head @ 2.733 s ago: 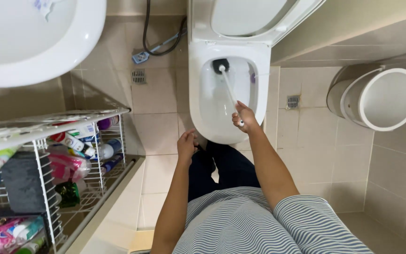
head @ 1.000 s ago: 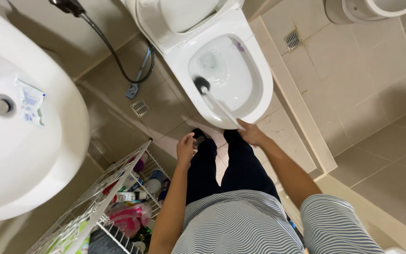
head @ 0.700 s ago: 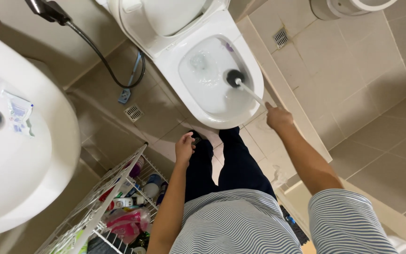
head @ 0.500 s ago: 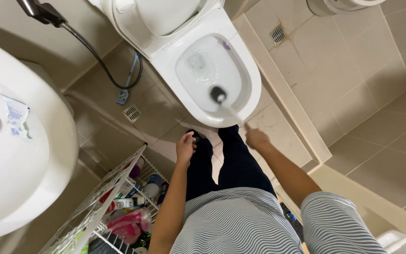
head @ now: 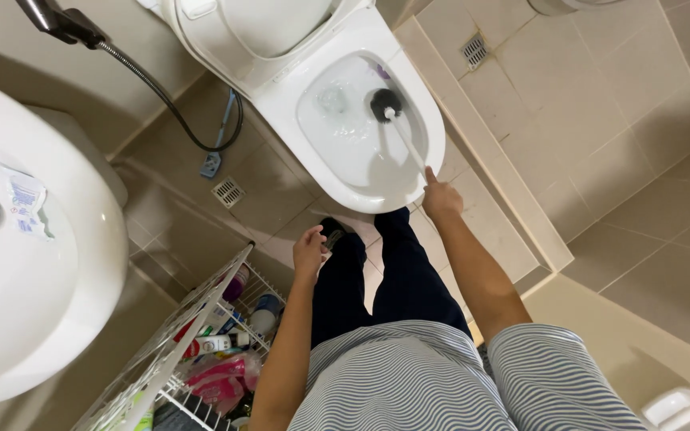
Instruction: Scrubbing the inside of a toilet bowl with a brush and rinsing it with water.
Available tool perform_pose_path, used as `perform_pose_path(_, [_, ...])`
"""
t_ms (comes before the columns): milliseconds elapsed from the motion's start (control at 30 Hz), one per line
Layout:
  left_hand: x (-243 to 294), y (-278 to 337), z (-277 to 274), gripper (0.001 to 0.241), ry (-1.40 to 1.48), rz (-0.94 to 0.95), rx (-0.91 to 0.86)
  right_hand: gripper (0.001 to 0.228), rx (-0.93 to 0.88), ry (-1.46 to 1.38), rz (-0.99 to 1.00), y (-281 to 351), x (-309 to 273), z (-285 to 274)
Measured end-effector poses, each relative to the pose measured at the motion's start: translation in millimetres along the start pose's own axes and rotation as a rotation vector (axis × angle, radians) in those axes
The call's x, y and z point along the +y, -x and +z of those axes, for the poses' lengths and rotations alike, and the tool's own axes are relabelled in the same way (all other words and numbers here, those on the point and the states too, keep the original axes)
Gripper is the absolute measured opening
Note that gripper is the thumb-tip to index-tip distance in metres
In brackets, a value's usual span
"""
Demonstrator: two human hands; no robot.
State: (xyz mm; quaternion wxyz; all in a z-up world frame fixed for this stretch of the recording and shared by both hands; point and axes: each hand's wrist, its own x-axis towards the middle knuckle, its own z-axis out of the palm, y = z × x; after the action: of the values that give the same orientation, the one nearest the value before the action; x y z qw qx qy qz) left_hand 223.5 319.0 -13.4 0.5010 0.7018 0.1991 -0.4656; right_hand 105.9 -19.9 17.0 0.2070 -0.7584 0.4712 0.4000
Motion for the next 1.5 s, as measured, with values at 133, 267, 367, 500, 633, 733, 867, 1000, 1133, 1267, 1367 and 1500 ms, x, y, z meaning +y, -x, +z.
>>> perform_pose_path(133, [5,8,1,0.031,-0.008,-0.018,0.014,0.063,-0.021,-0.088,0.041,41,30,31])
perform_pose_path(267, [-1,5,4,0.031,-0.016,-0.02,0.026,0.064,-0.038,-0.163,0.08,34,27,50])
perform_pose_path(367, [-1,5,7,0.032,-0.019,-0.011,0.027,0.063,-0.007,-0.182,0.019,1,-9,28])
perform_pose_path(500, [4,6,9,0.032,-0.011,-0.017,0.031,0.06,0.077,-0.207,-0.128,-44,-70,-14])
perform_pose_path(633, [-7,0,5,0.032,0.009,-0.013,0.024,0.057,0.073,-0.223,-0.124,-30,-92,-40])
perform_pose_path(733, [-8,-7,5,0.031,0.024,0.002,0.011,0.057,0.071,-0.207,-0.105,-33,-63,-24])
perform_pose_path(867, [-3,-6,5,0.03,0.012,-0.007,0.034,0.058,0.001,-0.116,-0.04,-12,-1,-12])
perform_pose_path(1000, [1,-8,14,0.03,0.005,-0.012,0.019,0.057,-0.055,-0.033,-0.029,18,58,-1])
perform_pose_path(1133, [18,3,26,0.03,-0.013,-0.016,0.009,0.057,-0.097,0.023,-0.013,37,59,-15])
perform_pose_path(1267, [24,1,33,0.032,-0.06,-0.037,-0.022,0.057,-0.061,0.02,-0.005,29,35,-39])
perform_pose_path(1367, [25,3,33,0.032,-0.07,-0.035,-0.029,0.057,-0.01,-0.003,-0.014,23,19,-36])
perform_pose_path(1500, [7,-13,24,0.032,-0.026,0.003,-0.028,0.058,-0.014,-0.035,0.019,36,20,-4])
